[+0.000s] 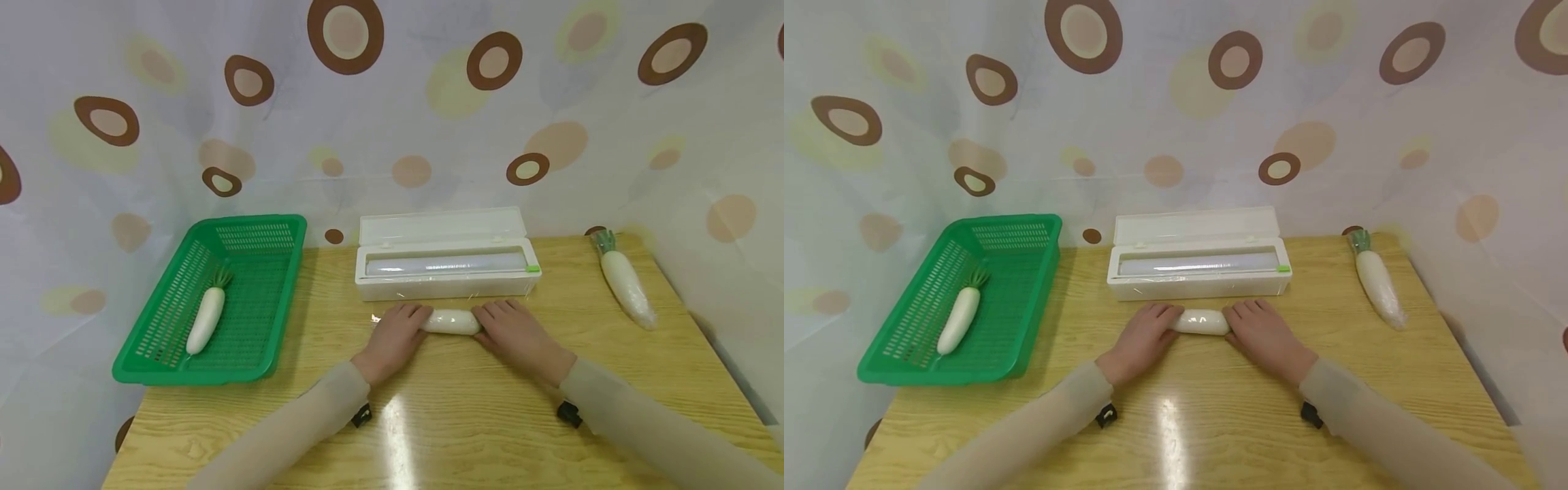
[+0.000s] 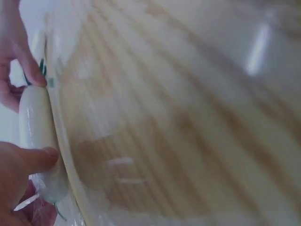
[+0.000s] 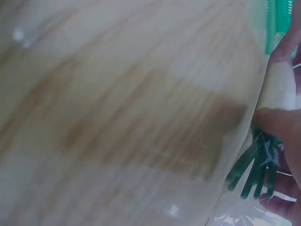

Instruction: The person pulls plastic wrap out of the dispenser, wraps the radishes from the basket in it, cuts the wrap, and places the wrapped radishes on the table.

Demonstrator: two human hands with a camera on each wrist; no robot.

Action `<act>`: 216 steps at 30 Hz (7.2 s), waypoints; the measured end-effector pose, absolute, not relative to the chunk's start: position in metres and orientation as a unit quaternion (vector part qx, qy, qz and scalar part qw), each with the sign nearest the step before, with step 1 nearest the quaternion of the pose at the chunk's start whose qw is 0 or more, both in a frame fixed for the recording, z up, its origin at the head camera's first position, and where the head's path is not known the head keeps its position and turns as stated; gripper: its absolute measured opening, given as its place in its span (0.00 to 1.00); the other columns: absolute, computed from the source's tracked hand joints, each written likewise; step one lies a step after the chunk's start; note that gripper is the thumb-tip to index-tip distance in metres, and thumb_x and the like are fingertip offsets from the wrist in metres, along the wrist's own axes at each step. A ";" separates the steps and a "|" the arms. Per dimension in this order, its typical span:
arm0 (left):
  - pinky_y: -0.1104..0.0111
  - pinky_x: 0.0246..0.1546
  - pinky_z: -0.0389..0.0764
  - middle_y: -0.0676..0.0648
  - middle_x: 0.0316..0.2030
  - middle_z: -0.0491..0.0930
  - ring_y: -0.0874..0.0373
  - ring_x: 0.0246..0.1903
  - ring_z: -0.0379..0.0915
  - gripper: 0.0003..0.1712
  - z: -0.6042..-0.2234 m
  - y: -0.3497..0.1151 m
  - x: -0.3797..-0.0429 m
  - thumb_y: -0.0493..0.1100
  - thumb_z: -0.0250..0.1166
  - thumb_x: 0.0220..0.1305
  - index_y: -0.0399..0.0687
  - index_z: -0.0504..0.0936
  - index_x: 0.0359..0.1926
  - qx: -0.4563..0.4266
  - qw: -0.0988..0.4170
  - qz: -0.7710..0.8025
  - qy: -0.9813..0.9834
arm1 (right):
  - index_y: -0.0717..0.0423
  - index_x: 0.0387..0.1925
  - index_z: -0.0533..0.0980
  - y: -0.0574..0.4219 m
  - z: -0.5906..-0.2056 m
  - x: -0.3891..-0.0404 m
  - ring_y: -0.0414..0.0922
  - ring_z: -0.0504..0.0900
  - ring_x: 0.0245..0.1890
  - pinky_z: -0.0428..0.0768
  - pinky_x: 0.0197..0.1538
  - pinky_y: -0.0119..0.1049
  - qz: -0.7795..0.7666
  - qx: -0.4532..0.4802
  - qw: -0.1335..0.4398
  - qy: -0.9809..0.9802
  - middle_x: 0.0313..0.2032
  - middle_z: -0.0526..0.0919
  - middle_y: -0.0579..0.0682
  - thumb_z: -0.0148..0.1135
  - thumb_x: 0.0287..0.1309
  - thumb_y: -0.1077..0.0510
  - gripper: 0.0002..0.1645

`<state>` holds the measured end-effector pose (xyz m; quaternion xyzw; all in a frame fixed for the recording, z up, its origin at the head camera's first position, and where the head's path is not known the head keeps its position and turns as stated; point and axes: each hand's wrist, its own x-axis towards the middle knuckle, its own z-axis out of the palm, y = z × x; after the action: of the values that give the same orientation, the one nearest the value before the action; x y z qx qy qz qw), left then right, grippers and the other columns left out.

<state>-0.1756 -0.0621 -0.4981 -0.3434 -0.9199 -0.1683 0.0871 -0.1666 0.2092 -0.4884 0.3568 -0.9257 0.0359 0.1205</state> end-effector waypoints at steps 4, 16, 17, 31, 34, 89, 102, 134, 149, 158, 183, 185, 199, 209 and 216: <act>0.55 0.63 0.75 0.44 0.57 0.82 0.47 0.58 0.77 0.23 -0.496 -0.070 -0.174 0.41 0.66 0.74 0.43 0.78 0.66 -0.343 0.088 -0.180 -0.918 | 0.64 0.53 0.78 0.206 -0.487 -0.163 0.54 0.82 0.46 0.78 0.53 0.52 0.057 0.366 0.123 -0.921 0.43 0.83 0.55 0.74 0.63 0.51 0.25; 0.54 0.65 0.73 0.44 0.58 0.82 0.48 0.60 0.76 0.25 -0.498 -0.076 -0.149 0.45 0.64 0.75 0.43 0.77 0.68 -0.339 0.046 -0.196 -0.919 | 0.61 0.54 0.79 0.211 -0.490 -0.147 0.51 0.82 0.46 0.77 0.52 0.50 0.059 0.377 0.109 -0.918 0.45 0.84 0.52 0.76 0.61 0.48 0.27; 0.54 0.64 0.73 0.44 0.57 0.82 0.48 0.59 0.76 0.25 -0.498 -0.076 -0.145 0.45 0.65 0.75 0.43 0.77 0.68 -0.338 0.045 -0.196 -0.920 | 0.61 0.55 0.79 0.211 -0.490 -0.144 0.51 0.83 0.47 0.77 0.52 0.50 0.061 0.379 0.105 -0.917 0.45 0.84 0.52 0.76 0.61 0.48 0.28; 0.59 0.57 0.80 0.44 0.55 0.84 0.50 0.53 0.79 0.28 -0.496 -0.087 -0.107 0.48 0.69 0.71 0.40 0.77 0.67 -0.358 0.016 -0.201 -0.912 | 0.57 0.59 0.79 0.217 -0.490 -0.113 0.44 0.84 0.43 0.79 0.52 0.47 0.116 0.413 0.074 -0.900 0.44 0.87 0.47 0.76 0.60 0.48 0.30; 0.59 0.56 0.80 0.45 0.56 0.84 0.51 0.53 0.80 0.28 -0.498 -0.089 -0.106 0.49 0.68 0.72 0.42 0.77 0.66 -0.361 0.022 -0.194 -0.912 | 0.56 0.59 0.80 0.218 -0.490 -0.111 0.43 0.84 0.43 0.79 0.53 0.46 0.123 0.420 0.087 -0.895 0.43 0.88 0.46 0.76 0.60 0.49 0.29; 0.55 0.55 0.74 0.48 0.46 0.83 0.52 0.48 0.77 0.25 -0.498 -0.090 -0.172 0.49 0.72 0.68 0.48 0.76 0.61 -0.352 0.002 -0.162 -0.922 | 0.68 0.59 0.78 0.202 -0.487 -0.159 0.54 0.78 0.48 0.76 0.57 0.54 0.064 0.387 0.105 -0.914 0.44 0.81 0.56 0.74 0.63 0.53 0.30; 0.55 0.58 0.73 0.49 0.53 0.82 0.54 0.55 0.74 0.23 -0.498 -0.096 -0.144 0.50 0.68 0.72 0.48 0.78 0.63 -0.388 0.004 -0.136 -0.912 | 0.54 0.51 0.78 0.214 -0.488 -0.138 0.42 0.76 0.41 0.76 0.51 0.47 0.152 0.399 0.063 -0.902 0.41 0.84 0.44 0.73 0.63 0.50 0.20; 0.55 0.53 0.77 0.45 0.51 0.83 0.51 0.50 0.76 0.25 -0.493 -0.093 -0.160 0.48 0.69 0.71 0.44 0.79 0.64 -0.354 -0.018 -0.189 -0.916 | 0.63 0.57 0.81 0.218 -0.489 -0.154 0.49 0.79 0.47 0.78 0.55 0.51 0.117 0.383 0.055 -0.915 0.44 0.82 0.50 0.75 0.61 0.52 0.27; 0.60 0.51 0.74 0.54 0.46 0.86 0.58 0.46 0.76 0.24 -0.497 -0.107 -0.152 0.54 0.72 0.66 0.51 0.87 0.59 -0.374 -0.038 -0.211 -0.902 | 0.57 0.55 0.85 0.231 -0.496 -0.143 0.44 0.77 0.45 0.77 0.50 0.48 0.154 0.424 0.063 -0.890 0.39 0.82 0.42 0.74 0.60 0.47 0.26; 0.61 0.49 0.77 0.47 0.48 0.82 0.53 0.46 0.75 0.24 -0.502 -0.106 -0.145 0.49 0.69 0.71 0.43 0.83 0.62 -0.400 -0.002 -0.197 -0.895 | 0.64 0.62 0.79 0.226 -0.491 -0.131 0.54 0.77 0.53 0.75 0.59 0.57 0.095 0.403 0.069 -0.908 0.48 0.81 0.53 0.74 0.61 0.45 0.36; 0.58 0.50 0.73 0.50 0.47 0.83 0.55 0.46 0.73 0.18 -0.500 -0.098 -0.156 0.52 0.63 0.76 0.48 0.81 0.59 -0.324 -0.039 -0.219 -0.920 | 0.61 0.58 0.82 0.225 -0.484 -0.145 0.52 0.83 0.48 0.78 0.56 0.56 0.178 0.351 0.060 -0.918 0.45 0.87 0.51 0.73 0.64 0.51 0.25; 0.57 0.50 0.74 0.49 0.48 0.84 0.54 0.46 0.74 0.19 -0.500 -0.098 -0.156 0.51 0.63 0.76 0.47 0.81 0.59 -0.326 -0.038 -0.224 -0.918 | 0.62 0.58 0.81 0.223 -0.485 -0.145 0.53 0.83 0.49 0.78 0.57 0.57 0.167 0.350 0.053 -0.920 0.45 0.87 0.51 0.73 0.64 0.49 0.28; 0.58 0.51 0.74 0.48 0.47 0.85 0.55 0.45 0.75 0.22 -0.500 -0.104 -0.151 0.54 0.64 0.75 0.44 0.85 0.59 -0.326 -0.067 -0.276 -0.902 | 0.60 0.54 0.85 0.231 -0.483 -0.153 0.47 0.79 0.46 0.77 0.51 0.51 0.229 0.361 -0.018 -0.904 0.43 0.85 0.45 0.71 0.65 0.49 0.23; 0.53 0.56 0.76 0.48 0.47 0.86 0.52 0.49 0.79 0.19 -0.498 -0.100 -0.153 0.54 0.65 0.74 0.47 0.87 0.55 -0.251 -0.039 -0.304 -0.918 | 0.54 0.52 0.85 0.226 -0.484 -0.154 0.50 0.81 0.48 0.74 0.57 0.61 0.229 0.324 -0.008 -0.918 0.43 0.88 0.44 0.69 0.68 0.48 0.18; 0.55 0.56 0.80 0.45 0.50 0.86 0.50 0.51 0.82 0.25 -0.497 -0.105 -0.154 0.59 0.64 0.74 0.44 0.85 0.57 -0.226 -0.051 -0.313 -0.921 | 0.55 0.52 0.85 0.228 -0.480 -0.154 0.46 0.80 0.44 0.70 0.61 0.65 0.215 0.327 -0.028 -0.920 0.41 0.87 0.42 0.70 0.67 0.46 0.20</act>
<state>-0.1541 -0.1051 -0.4967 -0.2263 -0.9209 -0.3131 -0.0514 -0.1539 0.2278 -0.4803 0.3270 -0.9198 0.2151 -0.0275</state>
